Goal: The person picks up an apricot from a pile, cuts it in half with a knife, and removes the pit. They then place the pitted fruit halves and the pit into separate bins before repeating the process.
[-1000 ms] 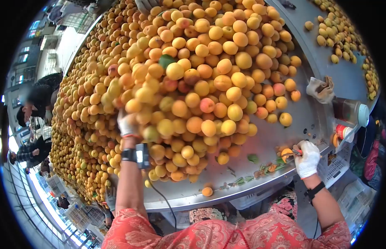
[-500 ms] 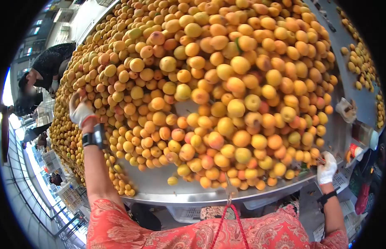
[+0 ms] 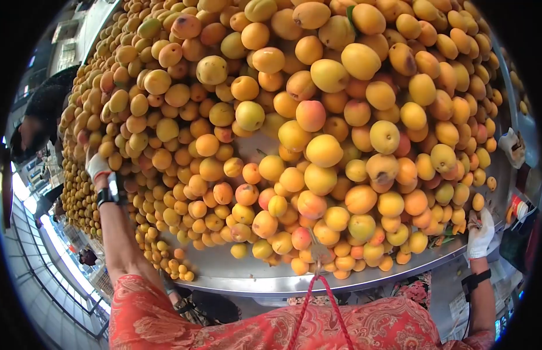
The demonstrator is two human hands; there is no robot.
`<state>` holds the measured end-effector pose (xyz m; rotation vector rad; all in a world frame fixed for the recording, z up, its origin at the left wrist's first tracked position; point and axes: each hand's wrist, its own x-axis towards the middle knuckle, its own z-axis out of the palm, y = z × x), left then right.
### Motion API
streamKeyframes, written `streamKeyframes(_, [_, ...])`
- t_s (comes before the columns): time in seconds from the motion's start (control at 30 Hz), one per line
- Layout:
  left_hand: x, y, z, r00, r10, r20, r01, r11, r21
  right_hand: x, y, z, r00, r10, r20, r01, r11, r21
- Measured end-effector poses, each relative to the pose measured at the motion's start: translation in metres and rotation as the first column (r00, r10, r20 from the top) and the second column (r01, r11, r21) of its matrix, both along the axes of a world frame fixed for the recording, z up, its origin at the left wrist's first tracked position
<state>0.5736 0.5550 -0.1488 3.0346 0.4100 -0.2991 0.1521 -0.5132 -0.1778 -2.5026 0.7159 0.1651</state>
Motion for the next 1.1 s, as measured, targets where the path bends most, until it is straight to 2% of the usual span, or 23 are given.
streamKeyframes(0.03, [0.005, -0.038, -0.005, 1.0, 0.025, 0.016, -0.023, 0.994, -0.11, -0.002, -0.008, -0.009, 0.954, -0.299, 0.036, 0.275, 0.913, 0.301])
streamKeyframes(0.07, [0.011, -0.065, -0.007, 0.998, 0.053, 0.026, -0.046, 0.975, -0.218, 0.022, 0.028, 0.014, 1.0, -0.011, 0.002, 0.011, 1.0, 0.004])
streamKeyframes(0.13, [-0.021, -0.165, -0.009, 0.993, 0.106, 0.042, -0.078, 0.904, -0.421, 0.008, 0.005, 0.0, 0.996, -0.076, 0.047, 0.07, 0.99, 0.123])
streamKeyframes(0.17, [-0.017, -0.202, -0.009, 0.991, 0.124, 0.052, -0.08, 0.85, -0.521, 0.016, 0.017, 0.006, 0.999, 0.016, 0.044, -0.015, 1.0, -0.009])
streamKeyframes(0.2, [0.008, -0.24, -0.018, 0.988, 0.145, 0.056, -0.08, 0.783, -0.616, 0.038, 0.043, 0.026, 0.972, 0.237, -0.006, -0.228, 0.931, -0.286])
streamKeyframes(0.23, [0.001, -0.276, -0.018, 0.985, 0.164, 0.05, -0.082, 0.707, -0.703, 0.051, 0.057, 0.04, 0.949, 0.315, 0.014, -0.292, 0.896, -0.336])
streamKeyframes(0.27, [-0.005, -0.304, -0.015, 0.983, 0.18, 0.04, -0.082, 0.622, -0.779, 0.06, 0.066, 0.049, 0.921, 0.389, 0.028, -0.35, 0.854, -0.384])
streamKeyframes(0.4, [-0.024, -0.472, -0.021, 0.975, 0.22, -0.017, -0.063, 0.206, -0.977, 0.065, 0.073, 0.054, 0.915, 0.397, 0.075, -0.335, 0.85, -0.408])
streamKeyframes(0.47, [-0.03, -0.522, -0.016, 0.973, 0.226, -0.057, -0.051, -0.034, -0.998, 0.071, 0.077, 0.06, 0.918, 0.39, 0.067, -0.343, 0.869, -0.356])
streamKeyframes(0.57, [-0.03, -0.573, -0.008, 0.963, 0.237, -0.131, -0.033, -0.379, -0.925, 0.071, 0.075, 0.061, 0.92, 0.386, 0.061, -0.346, 0.877, -0.334])
streamKeyframes(0.6, [-0.045, -0.614, 0.023, 0.951, 0.288, 0.114, 0.127, -0.029, -0.991, 0.072, 0.077, 0.063, 0.915, 0.396, 0.078, -0.351, 0.875, -0.333])
streamKeyframes(0.67, [-0.055, -0.655, 0.047, 0.92, 0.085, 0.384, 0.365, 0.18, -0.914, 0.072, 0.077, 0.065, 0.908, 0.417, 0.044, -0.382, 0.865, -0.325])
streamKeyframes(0.7, [-0.059, -0.663, 0.064, 0.818, -0.015, 0.575, 0.551, 0.312, -0.774, 0.07, 0.076, 0.063, 0.915, 0.402, 0.042, -0.371, 0.876, -0.307])
streamKeyframes(0.73, [-0.063, -0.66, 0.069, 0.837, 0.031, 0.547, 0.528, 0.217, -0.821, 0.068, 0.076, 0.061, 0.922, 0.385, 0.037, -0.359, 0.888, -0.286])
streamKeyframes(0.8, [-0.081, -0.604, 0.094, 0.739, 0.033, 0.673, 0.618, 0.367, -0.696, 0.069, 0.078, 0.06, 0.912, 0.408, 0.049, -0.374, 0.874, -0.312])
streamKeyframes(0.83, [-0.103, -0.562, 0.117, 0.772, 0.105, 0.627, 0.554, 0.373, -0.744, 0.068, 0.078, 0.059, 0.914, 0.401, 0.065, -0.364, 0.879, -0.307])
streamKeyframes(0.87, [-0.118, -0.507, 0.116, 0.719, 0.022, 0.695, 0.517, 0.651, -0.556, 0.066, 0.079, 0.056, 0.917, 0.392, 0.078, -0.354, 0.886, -0.299])
streamKeyframes(0.93, [-0.172, -0.393, 0.09, 0.767, 0.145, 0.625, 0.141, 0.913, -0.384, 0.06, 0.074, 0.049, 0.916, 0.395, 0.067, -0.354, 0.877, -0.323])
streamKeyframes(0.97, [-0.203, -0.332, 0.063, 0.673, 0.454, 0.583, 0.02, 0.778, -0.628, 0.052, 0.065, 0.041, 0.928, 0.365, 0.078, -0.326, 0.895, -0.306])
streamKeyframes(1.0, [-0.238, -0.278, 0.039, 0.539, 0.723, 0.432, 0.127, 0.438, -0.89, 0.045, 0.055, 0.027, 0.938, 0.332, 0.099, -0.292, 0.912, -0.288])
streamKeyframes(1.03, [-0.27, -0.228, 0.02, 0.476, 0.768, 0.429, -0.031, 0.502, -0.864, 0.037, 0.041, 0.013, 0.927, 0.345, 0.149, -0.297, 0.916, -0.271])
streamKeyframes(1.07, [-0.301, -0.191, 0.008, 0.394, 0.863, 0.315, -0.015, 0.349, -0.937, 0.015, -0.003, -0.022, 0.933, -0.324, 0.158, 0.212, 0.847, 0.487])
streamKeyframes(1.1, [-0.319, -0.17, -0.009, 0.297, 0.89, 0.347, -0.301, 0.432, -0.85, 0.013, -0.009, -0.02, 0.994, -0.069, 0.089, 0.051, 0.979, 0.195])
